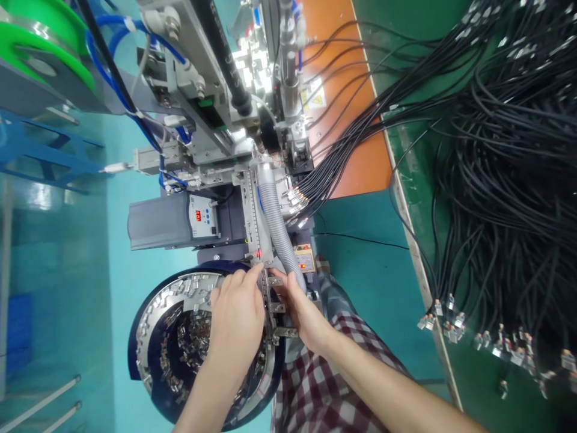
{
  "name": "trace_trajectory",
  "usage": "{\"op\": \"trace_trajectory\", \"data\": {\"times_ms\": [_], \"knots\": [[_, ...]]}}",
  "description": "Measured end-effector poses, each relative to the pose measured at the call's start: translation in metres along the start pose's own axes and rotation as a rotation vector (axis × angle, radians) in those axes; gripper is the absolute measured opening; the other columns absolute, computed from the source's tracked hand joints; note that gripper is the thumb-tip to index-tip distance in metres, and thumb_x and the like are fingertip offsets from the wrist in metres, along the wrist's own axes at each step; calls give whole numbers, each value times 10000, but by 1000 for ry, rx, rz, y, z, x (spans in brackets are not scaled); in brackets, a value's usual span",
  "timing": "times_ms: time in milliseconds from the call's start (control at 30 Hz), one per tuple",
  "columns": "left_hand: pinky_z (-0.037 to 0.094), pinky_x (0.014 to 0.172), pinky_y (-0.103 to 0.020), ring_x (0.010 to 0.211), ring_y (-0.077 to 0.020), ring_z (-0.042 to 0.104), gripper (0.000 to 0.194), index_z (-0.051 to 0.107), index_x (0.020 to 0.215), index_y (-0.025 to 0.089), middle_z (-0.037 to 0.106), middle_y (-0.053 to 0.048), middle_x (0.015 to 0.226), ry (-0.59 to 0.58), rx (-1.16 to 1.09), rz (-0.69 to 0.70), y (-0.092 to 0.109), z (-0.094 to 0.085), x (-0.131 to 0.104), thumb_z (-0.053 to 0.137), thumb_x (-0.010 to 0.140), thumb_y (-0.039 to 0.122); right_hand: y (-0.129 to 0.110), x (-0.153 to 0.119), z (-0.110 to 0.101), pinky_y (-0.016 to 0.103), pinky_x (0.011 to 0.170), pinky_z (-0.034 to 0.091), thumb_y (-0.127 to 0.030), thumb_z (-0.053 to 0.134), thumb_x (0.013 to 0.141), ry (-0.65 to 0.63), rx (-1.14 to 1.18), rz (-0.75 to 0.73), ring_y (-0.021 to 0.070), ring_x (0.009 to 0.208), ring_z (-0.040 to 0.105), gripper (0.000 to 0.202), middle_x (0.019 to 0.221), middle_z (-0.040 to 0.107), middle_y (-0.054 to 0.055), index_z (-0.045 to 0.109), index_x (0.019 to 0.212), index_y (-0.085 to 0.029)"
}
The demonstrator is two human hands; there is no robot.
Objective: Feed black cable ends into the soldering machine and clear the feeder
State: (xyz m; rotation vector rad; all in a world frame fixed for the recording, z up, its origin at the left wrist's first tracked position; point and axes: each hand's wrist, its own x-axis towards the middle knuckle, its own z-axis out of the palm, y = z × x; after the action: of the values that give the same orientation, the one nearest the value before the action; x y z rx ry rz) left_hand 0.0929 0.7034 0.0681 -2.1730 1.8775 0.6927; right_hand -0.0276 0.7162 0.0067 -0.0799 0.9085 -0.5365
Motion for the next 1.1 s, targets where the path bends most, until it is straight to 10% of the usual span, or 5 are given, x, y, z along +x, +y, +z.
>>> {"op": "trace_trajectory", "data": {"times_ms": [1100], "knots": [[446,785,-409,872,-279,509,423,575,1253,112,600,-98,920,87,190,190,-9,13,-8,376,882,71,-5,-4,-1,445,1191,0,-779,381,801,-58,24,169,210,1465,149,698,1521,363,-50,501,1347,-360]]}}
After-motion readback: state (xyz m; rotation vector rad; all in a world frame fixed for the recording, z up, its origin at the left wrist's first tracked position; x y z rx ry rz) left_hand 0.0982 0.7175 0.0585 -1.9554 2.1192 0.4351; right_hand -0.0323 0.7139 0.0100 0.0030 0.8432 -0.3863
